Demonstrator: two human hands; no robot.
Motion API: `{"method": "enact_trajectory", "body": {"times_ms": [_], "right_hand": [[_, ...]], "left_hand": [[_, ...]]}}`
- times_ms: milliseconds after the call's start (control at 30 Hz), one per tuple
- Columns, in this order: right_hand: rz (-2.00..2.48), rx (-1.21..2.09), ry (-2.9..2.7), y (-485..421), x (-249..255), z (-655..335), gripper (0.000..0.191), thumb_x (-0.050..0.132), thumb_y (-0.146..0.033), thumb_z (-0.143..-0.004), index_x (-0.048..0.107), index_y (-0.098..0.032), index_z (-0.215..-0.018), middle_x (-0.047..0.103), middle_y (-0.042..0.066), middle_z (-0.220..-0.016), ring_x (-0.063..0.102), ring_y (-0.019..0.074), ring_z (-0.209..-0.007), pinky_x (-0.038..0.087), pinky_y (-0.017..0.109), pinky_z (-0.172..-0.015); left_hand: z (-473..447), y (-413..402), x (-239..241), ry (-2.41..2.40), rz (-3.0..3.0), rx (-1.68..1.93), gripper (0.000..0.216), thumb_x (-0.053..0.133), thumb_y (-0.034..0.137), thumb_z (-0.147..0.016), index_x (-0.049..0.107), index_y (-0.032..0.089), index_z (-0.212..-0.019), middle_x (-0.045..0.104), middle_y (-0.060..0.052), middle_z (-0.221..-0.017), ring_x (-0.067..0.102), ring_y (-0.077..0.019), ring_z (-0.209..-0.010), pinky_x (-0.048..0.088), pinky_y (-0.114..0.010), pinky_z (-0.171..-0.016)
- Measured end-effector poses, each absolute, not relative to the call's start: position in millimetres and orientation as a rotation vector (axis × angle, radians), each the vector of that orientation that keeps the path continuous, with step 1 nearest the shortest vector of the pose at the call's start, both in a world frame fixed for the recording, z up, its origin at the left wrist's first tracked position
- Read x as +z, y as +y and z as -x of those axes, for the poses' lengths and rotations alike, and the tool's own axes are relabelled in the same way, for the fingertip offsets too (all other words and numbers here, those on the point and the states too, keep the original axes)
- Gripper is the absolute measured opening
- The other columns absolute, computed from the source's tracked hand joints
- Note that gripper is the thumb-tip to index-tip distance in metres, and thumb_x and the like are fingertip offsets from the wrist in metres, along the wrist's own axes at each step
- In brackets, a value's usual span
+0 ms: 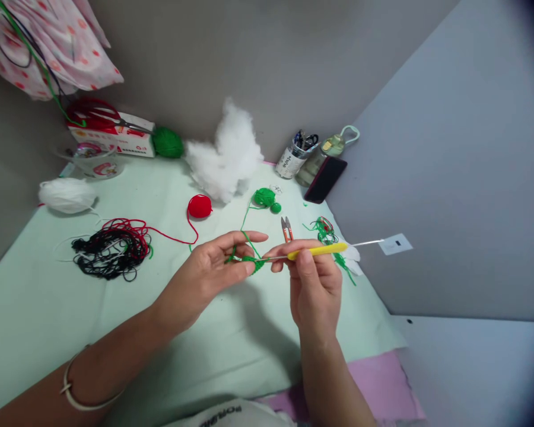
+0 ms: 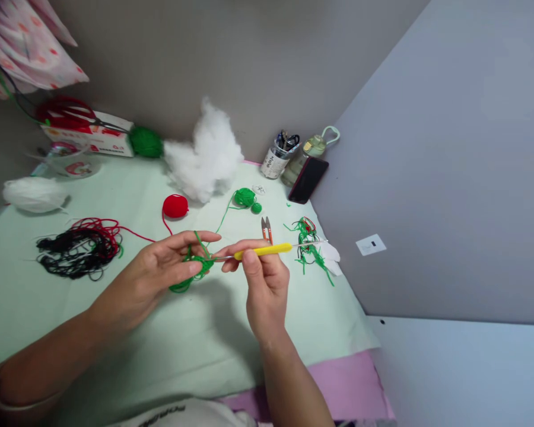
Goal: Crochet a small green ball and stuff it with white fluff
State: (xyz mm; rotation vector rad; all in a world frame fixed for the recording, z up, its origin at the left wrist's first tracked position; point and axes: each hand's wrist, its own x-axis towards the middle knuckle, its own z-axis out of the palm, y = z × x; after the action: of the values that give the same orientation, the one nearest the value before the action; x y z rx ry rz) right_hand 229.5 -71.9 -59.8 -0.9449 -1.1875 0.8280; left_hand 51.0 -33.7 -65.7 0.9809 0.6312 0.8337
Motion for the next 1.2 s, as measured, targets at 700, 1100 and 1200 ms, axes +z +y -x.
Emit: {"method": "enact_trajectory", "body": {"times_ms": [700, 1100, 1200], "right_hand": [[0.954, 0.563, -1.294, -71.5, -66.2, -221.0, 0.02, 0.057, -0.026, -0.104, 0.077, -0.024, -0.1, 0.075, 0.005, -0.089, 0.067, 0.0163, -0.072, 0.057, 0.032, -0.061], [0.989, 0.185, -1.503, -73.2, -72.0, -224.6, 0.029, 0.06, -0.011, -0.099, 0.078, -0.028, -0.114, 0.077, 0.006, -0.099, 0.072, 0.0187, -0.084, 0.061, 0.033, -0.068], [0.959, 0.518, -1.205, -70.0, -65.1, -224.5, 0.021, 0.059, -0.024, -0.103, 0.079, -0.026, -0.099, 0.074, 0.003, -0.085, 0.065, 0.0139, -0.066, 0.055, 0.029, -0.058]], "left_hand": [[-60.8, -35.6, -60.5, 0.548, -0.651, 0.82, 0.038, 0.082, 0.026, -0.085, 0.079, 0.025, -0.122, 0.07, -0.001, -0.091, 0.06, -0.0139, -0.09, 0.046, -0.026, -0.087], [-63.5, -35.9, -60.2, 0.527, -0.476, 0.814, 0.024, 0.078, 0.024, -0.086, 0.084, 0.018, -0.109, 0.071, -0.005, -0.106, 0.061, -0.0138, -0.087, 0.051, -0.027, -0.085], [-59.8, -34.2, -57.6, 0.538, -0.514, 0.853, 0.027, 0.079, 0.023, -0.086, 0.084, 0.019, -0.112, 0.07, -0.003, -0.097, 0.059, -0.0135, -0.085, 0.049, -0.026, -0.085]]}}
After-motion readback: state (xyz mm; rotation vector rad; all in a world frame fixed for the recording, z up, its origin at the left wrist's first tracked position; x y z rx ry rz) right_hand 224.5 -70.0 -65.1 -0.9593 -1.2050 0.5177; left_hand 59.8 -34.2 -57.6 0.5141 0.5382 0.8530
